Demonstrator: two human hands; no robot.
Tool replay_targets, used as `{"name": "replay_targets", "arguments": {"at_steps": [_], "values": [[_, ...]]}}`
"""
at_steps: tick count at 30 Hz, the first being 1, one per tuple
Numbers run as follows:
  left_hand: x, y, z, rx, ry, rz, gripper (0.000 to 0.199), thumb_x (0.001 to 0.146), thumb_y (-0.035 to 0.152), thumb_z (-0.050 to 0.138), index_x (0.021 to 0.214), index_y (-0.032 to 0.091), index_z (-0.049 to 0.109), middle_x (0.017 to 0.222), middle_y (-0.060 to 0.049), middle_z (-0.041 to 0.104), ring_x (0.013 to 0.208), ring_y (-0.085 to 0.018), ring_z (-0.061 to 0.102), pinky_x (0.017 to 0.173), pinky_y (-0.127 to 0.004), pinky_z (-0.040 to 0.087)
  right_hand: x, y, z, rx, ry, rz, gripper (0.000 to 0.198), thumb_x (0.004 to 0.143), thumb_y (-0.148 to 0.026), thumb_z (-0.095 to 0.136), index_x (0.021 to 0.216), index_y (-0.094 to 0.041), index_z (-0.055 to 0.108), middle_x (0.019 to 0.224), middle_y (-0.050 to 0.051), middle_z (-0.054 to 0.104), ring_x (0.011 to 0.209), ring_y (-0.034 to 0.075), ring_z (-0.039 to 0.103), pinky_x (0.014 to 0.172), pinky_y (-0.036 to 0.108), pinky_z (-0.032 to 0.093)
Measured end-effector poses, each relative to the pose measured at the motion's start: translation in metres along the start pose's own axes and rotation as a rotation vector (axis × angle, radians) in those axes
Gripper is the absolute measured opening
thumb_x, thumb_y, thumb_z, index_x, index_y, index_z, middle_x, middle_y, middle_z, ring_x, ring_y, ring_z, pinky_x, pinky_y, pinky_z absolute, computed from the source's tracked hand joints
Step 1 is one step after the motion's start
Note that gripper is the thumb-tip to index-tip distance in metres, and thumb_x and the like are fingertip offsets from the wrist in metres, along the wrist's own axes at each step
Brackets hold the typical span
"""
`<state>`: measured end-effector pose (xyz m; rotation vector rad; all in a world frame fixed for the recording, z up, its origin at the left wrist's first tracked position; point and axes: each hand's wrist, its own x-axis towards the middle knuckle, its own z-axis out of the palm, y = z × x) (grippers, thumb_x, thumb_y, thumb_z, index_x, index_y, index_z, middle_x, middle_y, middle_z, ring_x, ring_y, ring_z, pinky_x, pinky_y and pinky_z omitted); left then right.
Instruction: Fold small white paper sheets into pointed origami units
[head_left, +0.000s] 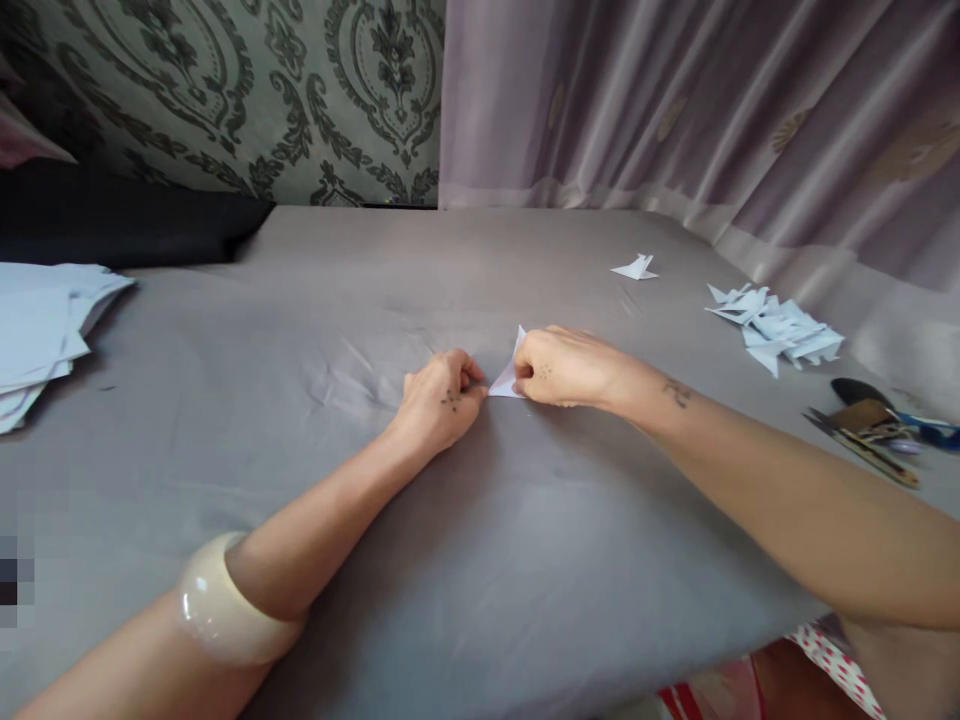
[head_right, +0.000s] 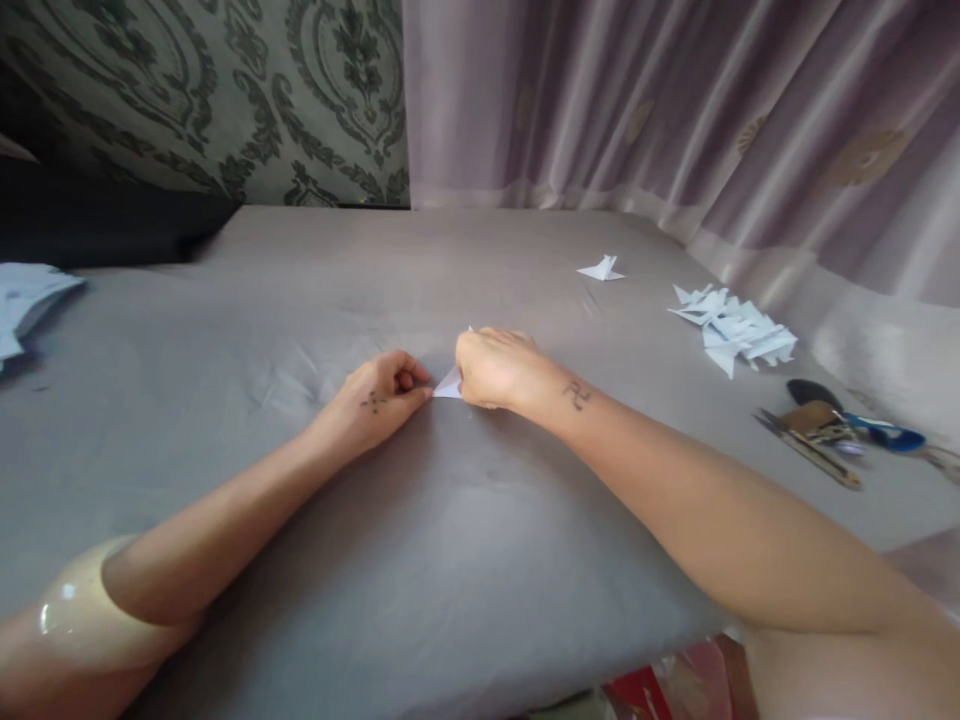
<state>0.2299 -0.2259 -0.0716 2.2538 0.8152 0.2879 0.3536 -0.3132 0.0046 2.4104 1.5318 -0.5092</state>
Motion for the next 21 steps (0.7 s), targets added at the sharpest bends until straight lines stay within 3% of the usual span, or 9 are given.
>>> {"name": "replay_targets", "arguments": {"at_steps": [4,7,10,18,21], "values": [[-0.005,-0.002,-0.002,-0.072,0.062,0.069,0.014,0.078,0.015,0.052,0.085,0.018,0.064,0.074,-0.001,0.063,0.065,-0.014,0.058,0.062,-0.028,0.047,0.000,0.000,0.001,0.000,0.013,0.012,0.016,0.073,-0.014,0.058,0.081,-0.019,0.072,0.072,0.006,0.068,0.059,0.015,0.057,0.053,0.026,0.033],[-0.013,-0.003,0.004,-0.007,0.129,0.407,0.020,0.084,0.013,0.048,0.090,0.018,0.067,0.095,-0.005,0.065,0.083,-0.017,0.061,0.077,-0.030,0.051,-0.001,0.000,0.001,0.017,0.018,0.011,0.015,0.073,-0.016,0.060,0.081,-0.019,0.072,0.070,0.005,0.068,0.057,0.015,0.057,0.052,0.025,0.034],[-0.020,-0.004,0.013,0.127,0.065,0.687,0.025,0.092,0.014,0.042,0.100,0.016,0.066,0.104,-0.008,0.065,0.096,-0.020,0.058,0.089,-0.034,0.049,-0.002,-0.001,-0.001,0.005,-0.007,0.014,0.016,0.072,-0.013,0.060,0.081,-0.017,0.072,0.070,0.006,0.068,0.058,0.014,0.058,0.051,0.025,0.034],[-0.023,0.003,0.010,0.357,-0.063,0.694,0.033,0.098,0.024,0.036,0.107,0.011,0.064,0.101,-0.012,0.061,0.094,-0.023,0.057,0.090,-0.039,0.050,-0.001,0.000,-0.004,-0.012,-0.029,0.005,0.023,0.070,-0.010,0.057,0.085,-0.015,0.073,0.072,0.008,0.069,0.062,0.017,0.060,0.052,0.025,0.035],[-0.022,0.004,0.008,0.373,-0.092,0.696,0.033,0.099,0.025,0.035,0.106,0.013,0.065,0.097,-0.011,0.059,0.091,-0.022,0.055,0.086,-0.039,0.050,-0.008,0.008,-0.005,0.052,0.032,-0.085,0.019,0.072,-0.011,0.055,0.078,-0.015,0.072,0.072,0.006,0.068,0.061,0.015,0.057,0.052,0.025,0.032]]}}
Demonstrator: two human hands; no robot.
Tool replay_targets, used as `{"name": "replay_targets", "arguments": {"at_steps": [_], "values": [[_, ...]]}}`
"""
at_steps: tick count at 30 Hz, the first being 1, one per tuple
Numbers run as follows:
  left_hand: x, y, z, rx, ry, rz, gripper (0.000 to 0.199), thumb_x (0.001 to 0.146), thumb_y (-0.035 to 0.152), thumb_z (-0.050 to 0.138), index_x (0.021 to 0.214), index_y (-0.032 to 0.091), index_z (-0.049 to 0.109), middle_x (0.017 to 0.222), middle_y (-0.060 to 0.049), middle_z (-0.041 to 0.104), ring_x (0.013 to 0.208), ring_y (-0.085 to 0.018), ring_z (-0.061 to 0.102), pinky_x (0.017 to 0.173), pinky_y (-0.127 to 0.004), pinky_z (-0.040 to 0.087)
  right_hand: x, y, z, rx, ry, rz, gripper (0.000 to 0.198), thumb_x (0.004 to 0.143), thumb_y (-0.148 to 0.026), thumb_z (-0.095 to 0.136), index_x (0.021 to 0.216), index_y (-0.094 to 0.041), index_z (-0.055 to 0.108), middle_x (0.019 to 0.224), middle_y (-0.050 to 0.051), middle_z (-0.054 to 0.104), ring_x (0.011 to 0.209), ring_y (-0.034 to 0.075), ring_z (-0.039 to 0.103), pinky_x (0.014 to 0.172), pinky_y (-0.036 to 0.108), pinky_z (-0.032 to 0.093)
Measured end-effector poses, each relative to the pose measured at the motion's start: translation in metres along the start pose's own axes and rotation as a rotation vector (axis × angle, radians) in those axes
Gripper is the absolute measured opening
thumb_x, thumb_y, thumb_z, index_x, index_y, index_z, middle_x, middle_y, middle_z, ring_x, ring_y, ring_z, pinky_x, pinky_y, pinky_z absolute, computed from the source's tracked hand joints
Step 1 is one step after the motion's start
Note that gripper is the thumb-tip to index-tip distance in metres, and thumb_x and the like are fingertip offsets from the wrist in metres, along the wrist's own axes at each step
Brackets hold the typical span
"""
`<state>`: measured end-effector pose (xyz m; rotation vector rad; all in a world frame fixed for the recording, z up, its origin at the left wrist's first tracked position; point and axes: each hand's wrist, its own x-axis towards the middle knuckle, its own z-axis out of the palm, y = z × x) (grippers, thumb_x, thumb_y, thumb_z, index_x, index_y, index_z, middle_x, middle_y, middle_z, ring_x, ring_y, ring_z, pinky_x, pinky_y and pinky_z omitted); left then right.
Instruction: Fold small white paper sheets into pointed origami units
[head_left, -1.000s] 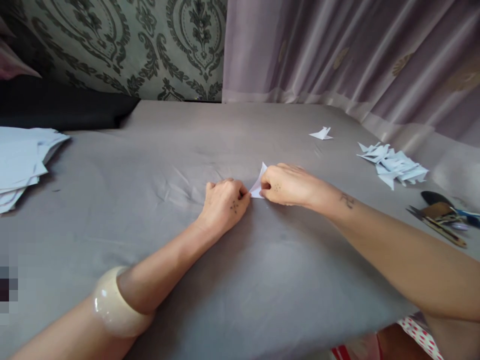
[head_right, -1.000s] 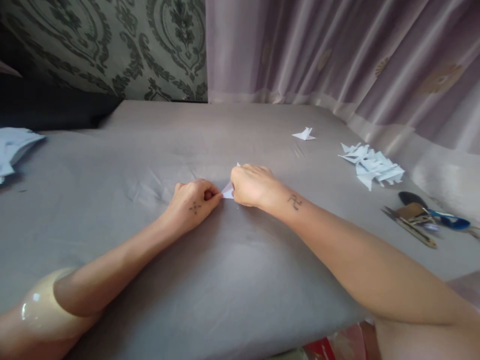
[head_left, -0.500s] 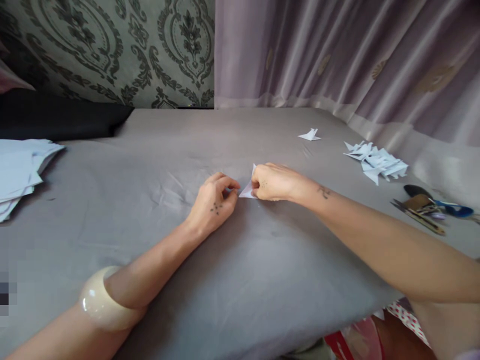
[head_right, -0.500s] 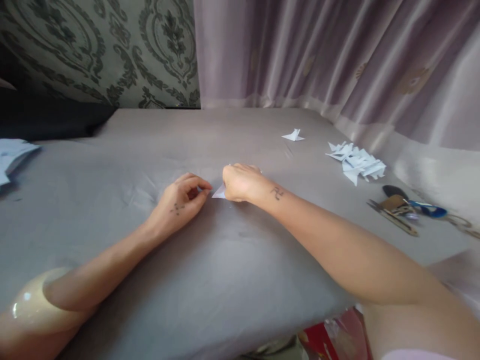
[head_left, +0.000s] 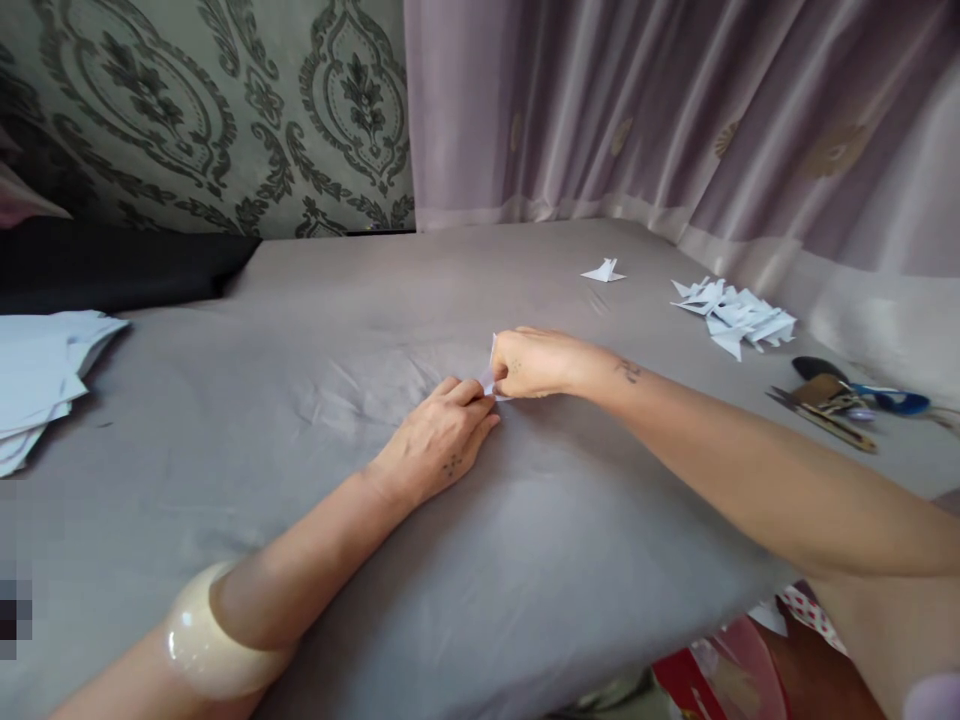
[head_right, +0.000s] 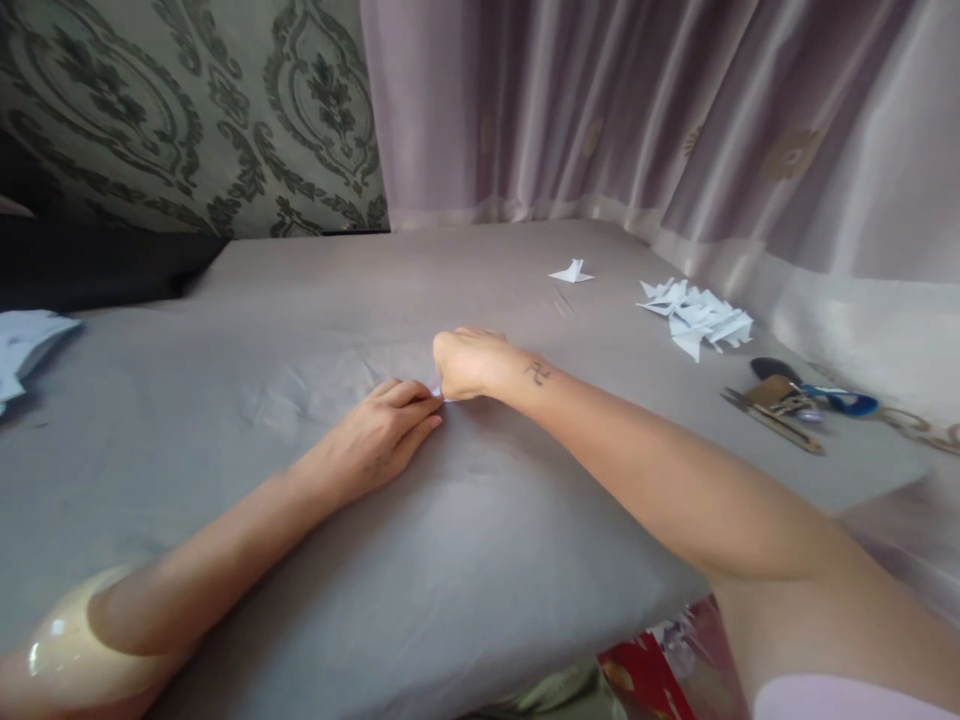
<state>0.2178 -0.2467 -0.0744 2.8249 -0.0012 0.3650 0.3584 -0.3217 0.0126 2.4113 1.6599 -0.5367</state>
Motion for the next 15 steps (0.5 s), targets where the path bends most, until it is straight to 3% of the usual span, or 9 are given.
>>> {"name": "replay_targets", "arguments": {"at_steps": [2,3,5,6,8,10,12,15], "values": [[0.000,-0.001,0.000,0.003,-0.007,0.011,0.034,0.099,0.027,0.035,0.106,0.014,0.065,0.096,-0.010,0.059,0.090,-0.022,0.053,0.085,-0.039,0.050,-0.012,0.007,0.003,0.097,0.212,-0.093,0.021,0.078,-0.014,0.050,0.074,-0.017,0.070,0.071,0.004,0.067,0.062,0.013,0.055,0.055,0.025,0.032],[0.000,-0.001,0.000,0.003,-0.008,0.018,0.034,0.099,0.028,0.035,0.106,0.014,0.065,0.095,-0.010,0.058,0.090,-0.022,0.053,0.085,-0.039,0.050,-0.019,0.011,0.006,0.152,0.397,-0.112,0.022,0.081,-0.017,0.048,0.073,-0.017,0.068,0.071,0.003,0.066,0.064,0.013,0.055,0.057,0.025,0.033],[0.000,-0.002,0.000,0.000,-0.017,0.022,0.035,0.099,0.031,0.035,0.107,0.013,0.065,0.095,-0.010,0.058,0.091,-0.022,0.052,0.086,-0.039,0.050,-0.032,0.020,0.017,0.275,0.674,-0.076,0.020,0.083,-0.020,0.047,0.076,-0.018,0.066,0.074,0.002,0.066,0.067,0.012,0.055,0.061,0.025,0.036],[0.000,-0.002,-0.001,-0.001,-0.022,0.021,0.036,0.099,0.032,0.036,0.108,0.013,0.065,0.096,-0.010,0.057,0.092,-0.023,0.052,0.086,-0.039,0.049,-0.038,0.024,0.026,0.320,0.748,-0.042,0.018,0.083,-0.021,0.049,0.074,-0.018,0.064,0.072,0.000,0.065,0.065,0.012,0.054,0.062,0.025,0.036],[0.000,-0.001,-0.001,0.005,-0.033,0.012,0.038,0.099,0.035,0.036,0.110,0.012,0.064,0.097,-0.010,0.057,0.092,-0.023,0.051,0.087,-0.040,0.049,-0.046,0.033,0.045,0.377,0.747,0.054,0.016,0.081,-0.022,0.051,0.068,-0.019,0.060,0.062,-0.002,0.059,0.057,0.011,0.049,0.057,0.024,0.035],[0.001,0.000,-0.002,0.020,-0.050,0.008,0.040,0.099,0.036,0.035,0.112,0.011,0.063,0.098,-0.011,0.056,0.092,-0.023,0.050,0.088,-0.040,0.048,-0.048,0.039,0.065,0.410,0.642,0.147,0.016,0.079,-0.023,0.053,0.065,-0.020,0.059,0.057,-0.003,0.056,0.053,0.011,0.047,0.054,0.025,0.035],[0.001,0.002,-0.003,0.038,-0.064,0.008,0.041,0.099,0.036,0.034,0.114,0.011,0.062,0.098,-0.011,0.056,0.092,-0.024,0.050,0.087,-0.040,0.048,-0.045,0.042,0.083,0.435,0.566,0.166,0.017,0.081,-0.024,0.052,0.070,-0.021,0.064,0.065,-0.002,0.060,0.056,0.012,0.050,0.056,0.026,0.037],[0.001,0.003,-0.002,0.066,-0.074,0.012,0.043,0.099,0.037,0.033,0.120,0.010,0.059,0.099,-0.011,0.055,0.091,-0.023,0.049,0.086,-0.040,0.048,-0.040,0.039,0.099,0.486,0.609,0.130,0.023,0.086,-0.023,0.048,0.086,-0.023,0.071,0.084,0.001,0.065,0.067,0.013,0.056,0.062,0.026,0.041]]}}
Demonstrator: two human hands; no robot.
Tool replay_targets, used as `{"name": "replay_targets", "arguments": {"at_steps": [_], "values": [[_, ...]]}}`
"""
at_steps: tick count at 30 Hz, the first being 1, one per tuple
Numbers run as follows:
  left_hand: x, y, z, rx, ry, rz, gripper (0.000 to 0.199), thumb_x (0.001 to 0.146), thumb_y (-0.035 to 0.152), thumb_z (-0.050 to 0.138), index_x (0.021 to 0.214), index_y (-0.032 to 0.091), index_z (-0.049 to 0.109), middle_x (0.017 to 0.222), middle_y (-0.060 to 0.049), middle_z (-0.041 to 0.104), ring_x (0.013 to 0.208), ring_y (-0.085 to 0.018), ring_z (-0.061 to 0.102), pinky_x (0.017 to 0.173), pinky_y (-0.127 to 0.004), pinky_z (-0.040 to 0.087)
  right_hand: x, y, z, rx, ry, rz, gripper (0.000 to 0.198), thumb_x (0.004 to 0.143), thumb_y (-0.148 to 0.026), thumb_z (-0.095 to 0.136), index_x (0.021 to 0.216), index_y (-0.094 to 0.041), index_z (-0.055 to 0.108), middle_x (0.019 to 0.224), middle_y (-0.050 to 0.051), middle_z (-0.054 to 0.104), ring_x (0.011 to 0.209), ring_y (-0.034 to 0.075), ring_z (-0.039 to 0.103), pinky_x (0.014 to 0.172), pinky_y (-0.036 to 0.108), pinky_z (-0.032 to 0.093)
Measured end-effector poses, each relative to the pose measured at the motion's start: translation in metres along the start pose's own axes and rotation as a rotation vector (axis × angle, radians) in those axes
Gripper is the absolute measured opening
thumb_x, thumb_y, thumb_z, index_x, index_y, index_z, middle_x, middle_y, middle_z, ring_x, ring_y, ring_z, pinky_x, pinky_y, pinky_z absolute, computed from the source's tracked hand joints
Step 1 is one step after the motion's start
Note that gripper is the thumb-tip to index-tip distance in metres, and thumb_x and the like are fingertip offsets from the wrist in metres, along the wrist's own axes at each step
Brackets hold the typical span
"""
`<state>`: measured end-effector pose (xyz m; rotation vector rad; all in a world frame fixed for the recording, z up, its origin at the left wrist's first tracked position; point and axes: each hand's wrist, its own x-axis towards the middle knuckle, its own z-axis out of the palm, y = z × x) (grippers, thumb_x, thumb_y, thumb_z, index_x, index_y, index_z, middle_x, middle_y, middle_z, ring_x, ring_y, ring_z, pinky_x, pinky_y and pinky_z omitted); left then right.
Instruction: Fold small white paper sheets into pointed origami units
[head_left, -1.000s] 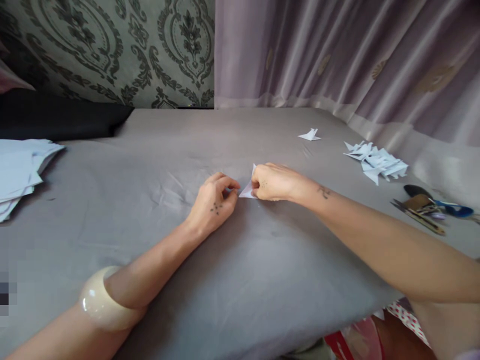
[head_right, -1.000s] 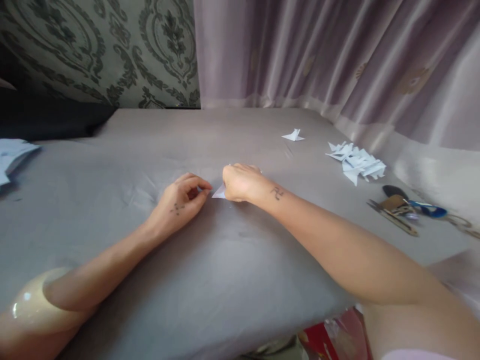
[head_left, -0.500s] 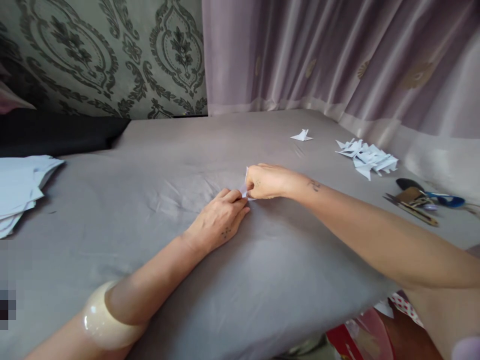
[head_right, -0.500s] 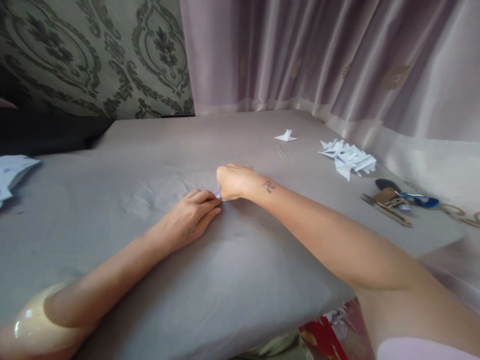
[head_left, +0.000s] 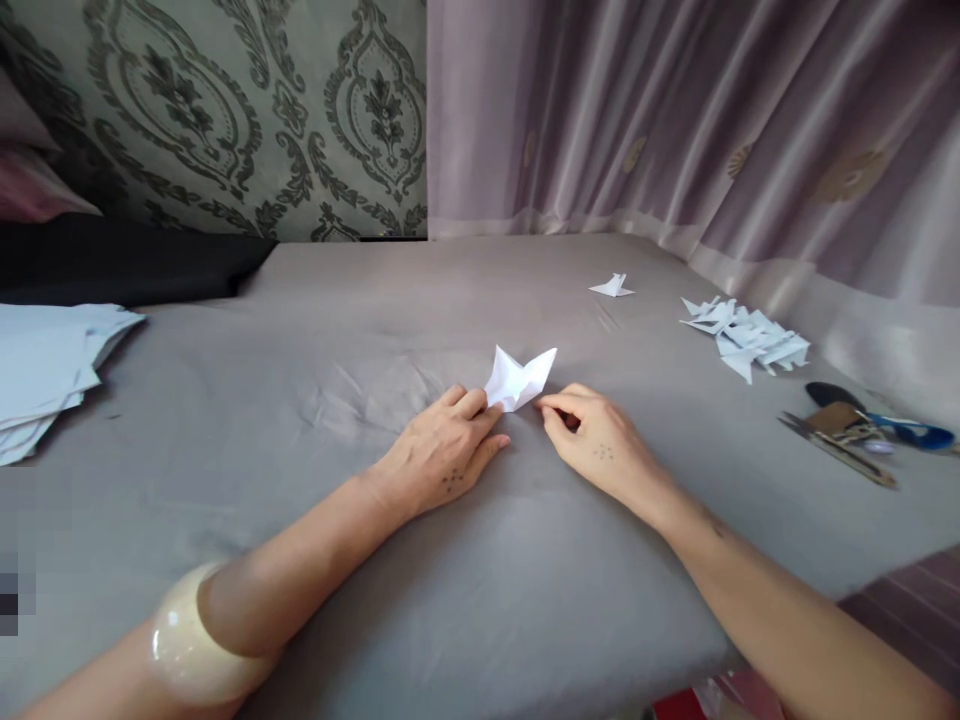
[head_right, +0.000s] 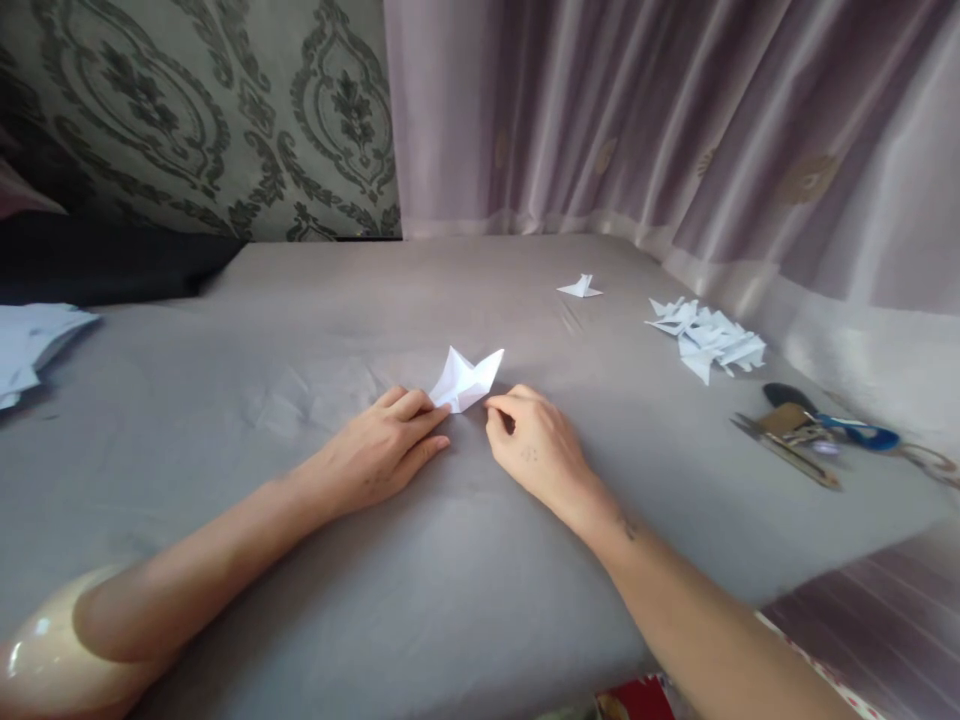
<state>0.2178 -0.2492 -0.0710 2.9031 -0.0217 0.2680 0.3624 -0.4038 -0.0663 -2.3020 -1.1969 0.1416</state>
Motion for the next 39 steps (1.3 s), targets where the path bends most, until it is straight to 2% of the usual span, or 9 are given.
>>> {"name": "replay_targets", "arguments": {"at_steps": [5,15,21,27,33,39], "values": [[0.000,-0.002,0.005,0.053,0.006,-0.003,0.046,0.099,0.038,0.032,0.131,0.012,0.051,0.103,-0.012,0.053,0.089,-0.023,0.047,0.085,-0.040,0.047,-0.001,-0.005,0.009,0.088,0.029,-0.019,0.026,0.088,-0.022,0.049,0.101,-0.022,0.071,0.090,0.003,0.065,0.072,0.013,0.059,0.067,0.027,0.045],[-0.002,-0.003,0.009,0.017,0.042,-0.003,0.042,0.099,0.040,0.032,0.126,0.017,0.055,0.104,-0.011,0.051,0.091,-0.022,0.047,0.087,-0.041,0.047,-0.008,-0.008,0.013,0.049,0.001,-0.145,0.030,0.091,-0.019,0.045,0.112,-0.016,0.066,0.093,0.006,0.062,0.082,0.017,0.059,0.073,0.030,0.048],[-0.006,0.002,0.006,0.016,0.029,-0.018,0.049,0.098,0.045,0.031,0.130,0.014,0.052,0.104,-0.012,0.051,0.089,-0.023,0.048,0.084,-0.042,0.048,-0.017,-0.010,0.012,-0.084,-0.023,-0.223,0.034,0.093,-0.022,0.043,0.122,-0.017,0.060,0.102,0.009,0.060,0.093,0.021,0.056,0.084,0.037,0.046],[-0.010,0.004,0.006,0.027,0.011,-0.071,0.050,0.098,0.048,0.030,0.133,0.019,0.051,0.111,-0.013,0.051,0.095,-0.024,0.047,0.088,-0.044,0.046,-0.025,-0.017,0.014,-0.239,-0.042,-0.265,0.042,0.097,-0.028,0.035,0.133,-0.013,0.051,0.108,0.013,0.057,0.092,0.024,0.053,0.080,0.041,0.045],[-0.011,0.006,0.004,0.051,-0.011,-0.133,0.050,0.097,0.052,0.031,0.135,0.025,0.049,0.114,-0.011,0.049,0.097,-0.025,0.045,0.088,-0.045,0.044,-0.027,-0.021,0.015,-0.280,-0.051,-0.254,0.044,0.098,-0.030,0.034,0.136,-0.012,0.049,0.107,0.014,0.056,0.093,0.025,0.051,0.081,0.042,0.043],[-0.010,0.004,0.003,0.046,-0.033,-0.140,0.050,0.097,0.051,0.031,0.136,0.026,0.048,0.111,-0.011,0.050,0.095,-0.025,0.044,0.087,-0.045,0.043,-0.030,-0.024,0.013,-0.231,-0.072,-0.245,0.041,0.097,-0.027,0.034,0.132,-0.012,0.051,0.109,0.013,0.057,0.095,0.025,0.050,0.082,0.042,0.041]]}}
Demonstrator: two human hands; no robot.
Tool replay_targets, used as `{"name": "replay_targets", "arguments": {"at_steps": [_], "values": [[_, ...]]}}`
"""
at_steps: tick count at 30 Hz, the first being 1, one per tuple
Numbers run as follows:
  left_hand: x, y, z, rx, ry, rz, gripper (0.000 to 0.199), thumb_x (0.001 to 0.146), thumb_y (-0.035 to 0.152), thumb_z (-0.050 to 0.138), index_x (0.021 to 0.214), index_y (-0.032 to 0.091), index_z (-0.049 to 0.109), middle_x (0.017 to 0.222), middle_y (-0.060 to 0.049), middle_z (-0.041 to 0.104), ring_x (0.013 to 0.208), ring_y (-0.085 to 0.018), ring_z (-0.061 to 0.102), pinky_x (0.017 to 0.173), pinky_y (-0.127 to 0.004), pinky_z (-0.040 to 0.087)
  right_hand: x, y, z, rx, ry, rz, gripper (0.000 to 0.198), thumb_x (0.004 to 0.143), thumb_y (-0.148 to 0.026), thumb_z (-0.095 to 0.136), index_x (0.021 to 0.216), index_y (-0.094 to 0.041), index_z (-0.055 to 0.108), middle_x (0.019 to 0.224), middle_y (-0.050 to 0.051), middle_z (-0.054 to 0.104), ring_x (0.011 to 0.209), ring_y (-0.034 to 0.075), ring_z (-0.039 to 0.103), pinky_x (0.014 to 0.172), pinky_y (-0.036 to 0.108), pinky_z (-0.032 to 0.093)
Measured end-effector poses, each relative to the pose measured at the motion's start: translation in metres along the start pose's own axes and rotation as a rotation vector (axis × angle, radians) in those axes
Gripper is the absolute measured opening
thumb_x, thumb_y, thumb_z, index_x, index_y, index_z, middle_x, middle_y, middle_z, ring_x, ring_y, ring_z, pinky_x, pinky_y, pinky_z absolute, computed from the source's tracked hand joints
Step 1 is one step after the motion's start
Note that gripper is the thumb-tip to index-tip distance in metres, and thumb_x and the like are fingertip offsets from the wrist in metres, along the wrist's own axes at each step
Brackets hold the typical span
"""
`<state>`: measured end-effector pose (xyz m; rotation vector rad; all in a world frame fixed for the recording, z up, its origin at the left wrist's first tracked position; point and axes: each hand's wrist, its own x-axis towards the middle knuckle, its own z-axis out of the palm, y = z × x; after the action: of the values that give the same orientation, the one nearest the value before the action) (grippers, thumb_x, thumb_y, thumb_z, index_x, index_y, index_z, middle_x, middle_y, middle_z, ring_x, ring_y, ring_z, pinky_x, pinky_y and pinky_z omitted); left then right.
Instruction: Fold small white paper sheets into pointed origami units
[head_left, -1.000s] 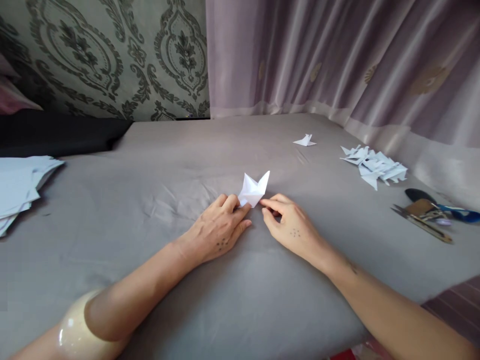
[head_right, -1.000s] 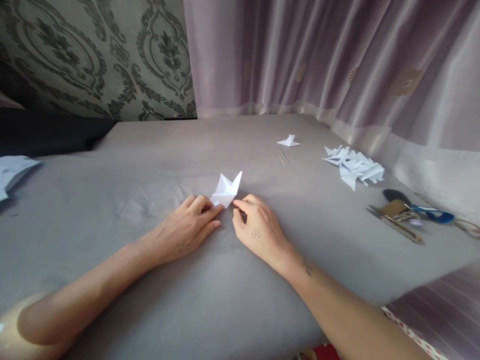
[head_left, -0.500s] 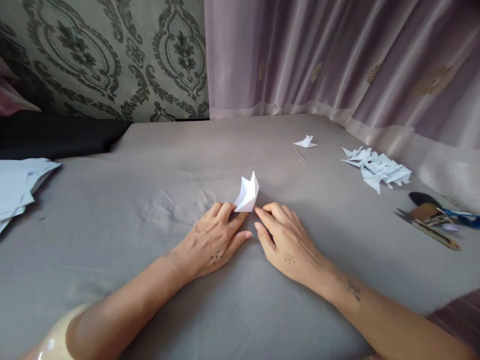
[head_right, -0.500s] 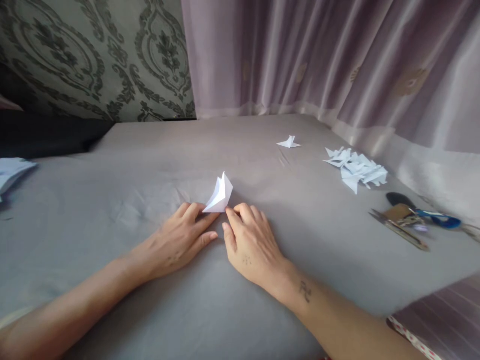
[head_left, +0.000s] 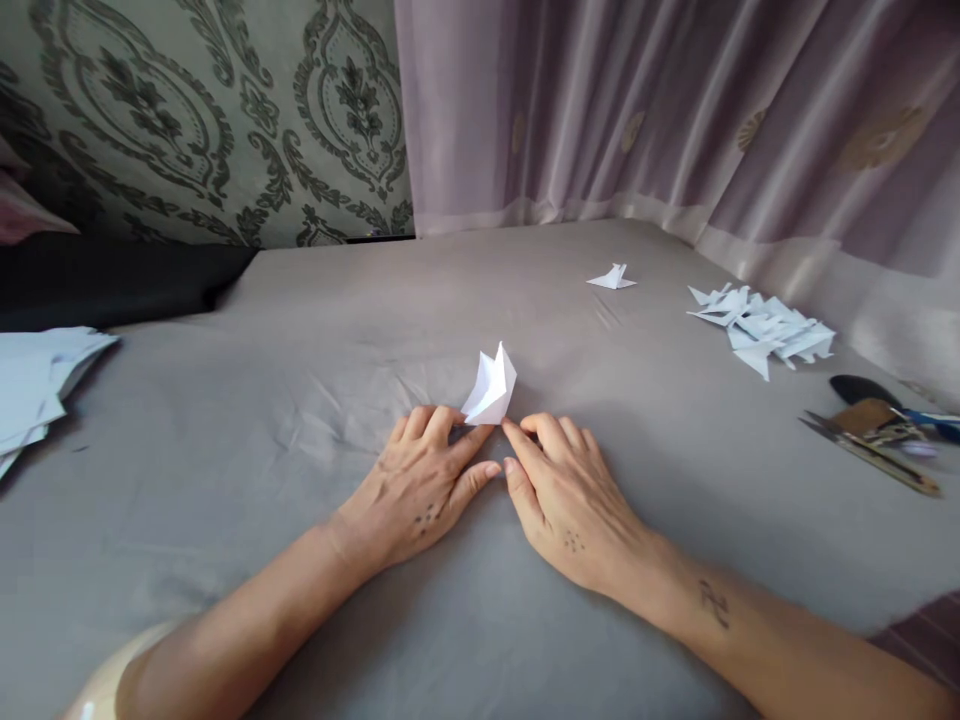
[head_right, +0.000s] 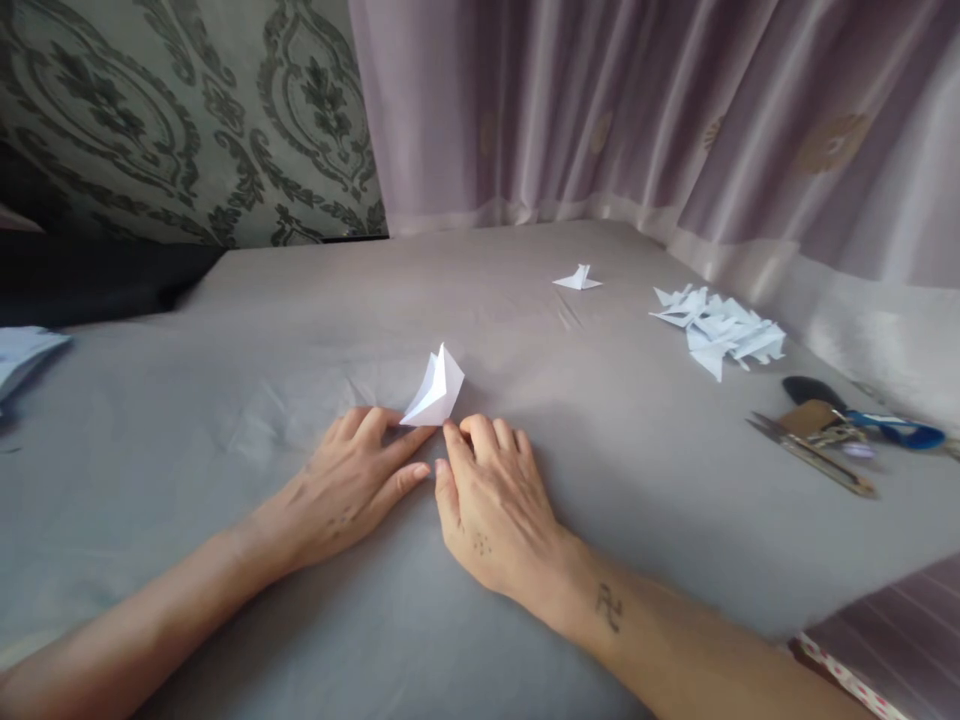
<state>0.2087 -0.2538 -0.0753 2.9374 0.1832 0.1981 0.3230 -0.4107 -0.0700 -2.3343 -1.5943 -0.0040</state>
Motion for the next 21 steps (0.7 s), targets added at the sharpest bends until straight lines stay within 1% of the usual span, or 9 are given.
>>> {"name": "replay_targets", "arguments": {"at_steps": [4,11,17,21], "values": [[0.000,-0.001,0.000,-0.007,0.001,0.003,0.050,0.096,0.052,0.032,0.137,0.026,0.048,0.111,-0.011,0.050,0.097,-0.026,0.044,0.088,-0.045,0.043,0.001,0.001,0.001,0.012,0.007,-0.015,0.042,0.095,-0.026,0.037,0.134,-0.013,0.049,0.110,0.014,0.056,0.096,0.025,0.050,0.082,0.042,0.041],[0.000,-0.001,-0.003,-0.032,-0.020,0.011,0.052,0.096,0.053,0.033,0.138,0.027,0.047,0.113,-0.012,0.051,0.098,-0.026,0.045,0.087,-0.045,0.042,0.003,0.003,-0.002,0.088,-0.037,0.031,0.040,0.096,-0.024,0.036,0.133,-0.017,0.050,0.110,0.011,0.055,0.097,0.023,0.051,0.084,0.039,0.040],[-0.001,-0.002,-0.006,-0.061,-0.044,0.020,0.053,0.096,0.053,0.032,0.138,0.024,0.047,0.113,-0.011,0.052,0.100,-0.026,0.046,0.089,-0.046,0.041,0.002,0.001,0.001,0.021,0.003,-0.011,0.041,0.095,-0.023,0.037,0.133,-0.014,0.050,0.106,0.012,0.056,0.095,0.024,0.050,0.081,0.040,0.040],[-0.001,-0.001,-0.011,-0.058,-0.024,0.017,0.050,0.097,0.051,0.032,0.133,0.022,0.053,0.112,-0.011,0.055,0.101,-0.027,0.048,0.088,-0.046,0.041,0.005,-0.004,0.002,-0.026,0.012,-0.024,0.040,0.094,-0.023,0.039,0.130,-0.011,0.052,0.102,0.013,0.056,0.091,0.025,0.050,0.078,0.041,0.040]]}}
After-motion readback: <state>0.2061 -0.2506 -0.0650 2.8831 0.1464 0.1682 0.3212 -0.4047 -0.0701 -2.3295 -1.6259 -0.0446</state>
